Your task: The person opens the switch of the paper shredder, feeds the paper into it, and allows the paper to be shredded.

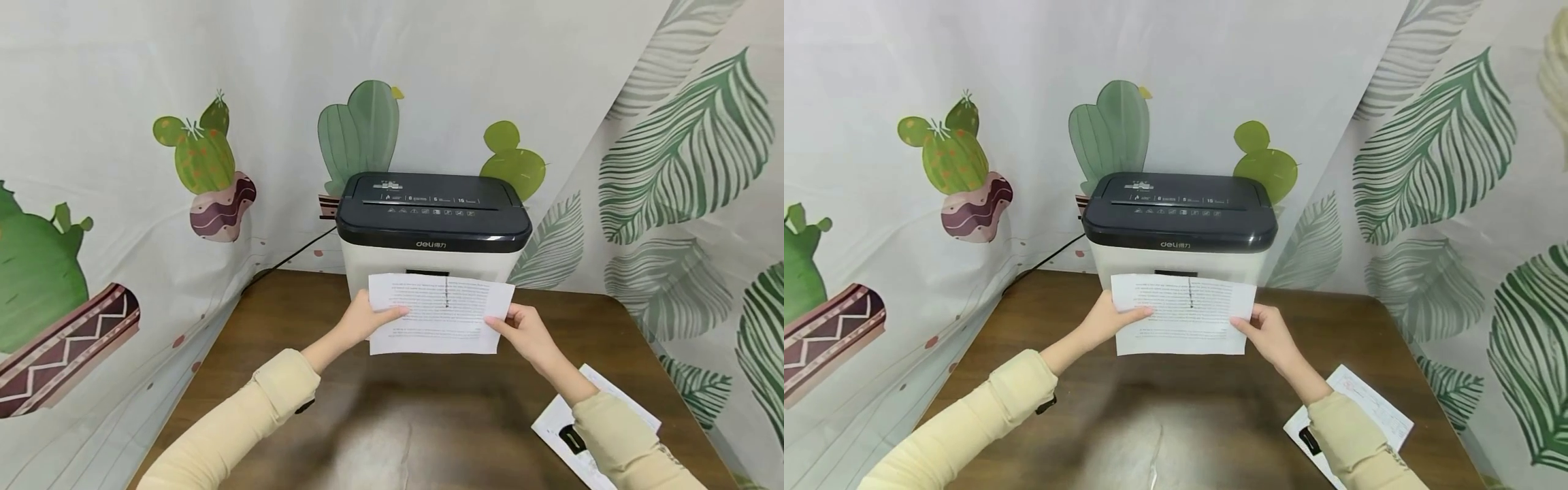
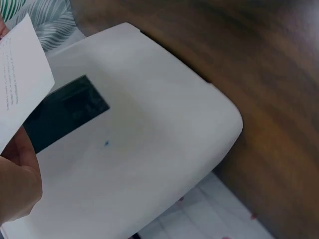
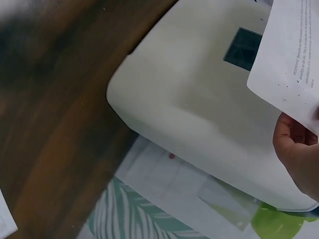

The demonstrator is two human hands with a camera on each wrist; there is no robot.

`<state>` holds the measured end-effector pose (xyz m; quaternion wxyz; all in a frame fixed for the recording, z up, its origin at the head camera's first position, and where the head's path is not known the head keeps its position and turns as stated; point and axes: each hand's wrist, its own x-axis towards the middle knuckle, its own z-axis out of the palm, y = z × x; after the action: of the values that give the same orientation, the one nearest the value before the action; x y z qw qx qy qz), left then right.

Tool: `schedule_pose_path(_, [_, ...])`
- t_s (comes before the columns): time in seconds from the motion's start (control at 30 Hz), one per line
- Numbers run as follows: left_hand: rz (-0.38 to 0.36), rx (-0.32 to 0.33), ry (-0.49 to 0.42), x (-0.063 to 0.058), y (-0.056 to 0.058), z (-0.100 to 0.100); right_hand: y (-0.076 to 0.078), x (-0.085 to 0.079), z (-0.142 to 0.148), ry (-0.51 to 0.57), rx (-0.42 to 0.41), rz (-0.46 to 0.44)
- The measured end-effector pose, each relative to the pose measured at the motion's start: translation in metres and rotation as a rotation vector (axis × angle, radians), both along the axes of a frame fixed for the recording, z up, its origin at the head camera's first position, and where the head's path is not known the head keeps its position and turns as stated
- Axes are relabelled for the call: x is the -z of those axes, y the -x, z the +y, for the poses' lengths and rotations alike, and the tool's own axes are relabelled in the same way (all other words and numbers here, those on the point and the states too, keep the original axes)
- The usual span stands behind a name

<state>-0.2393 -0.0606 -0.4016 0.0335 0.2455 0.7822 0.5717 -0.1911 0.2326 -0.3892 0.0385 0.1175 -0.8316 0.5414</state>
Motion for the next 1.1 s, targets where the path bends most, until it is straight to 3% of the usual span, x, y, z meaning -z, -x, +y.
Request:
schedule_pose_path(0.23, [0.034,0.004,0.031,-0.021,0.006,-0.004,0.005,-0.018,0.003,-0.046,-0.006,0.079])
schedule_pose_path(0.4, [0.061,-0.026,0.089,-0.043,0.011,-0.010,0.008,-0.035,0.004,-0.136,0.010,0.143])
schedule_pose_path(0.6, [0.106,0.027,0.140,-0.068,0.016,-0.022,0.010,-0.055,0.008,-0.253,0.010,0.163])
schedule_pose_path(0.83, [0.137,0.076,0.168,-0.091,0.027,-0.035,0.015,-0.076,0.010,-0.262,0.040,0.252])
schedule_pose_path(1.1, [0.150,0.032,0.201,-0.116,0.034,-0.043,0.020,-0.104,0.007,-0.305,0.045,0.305])
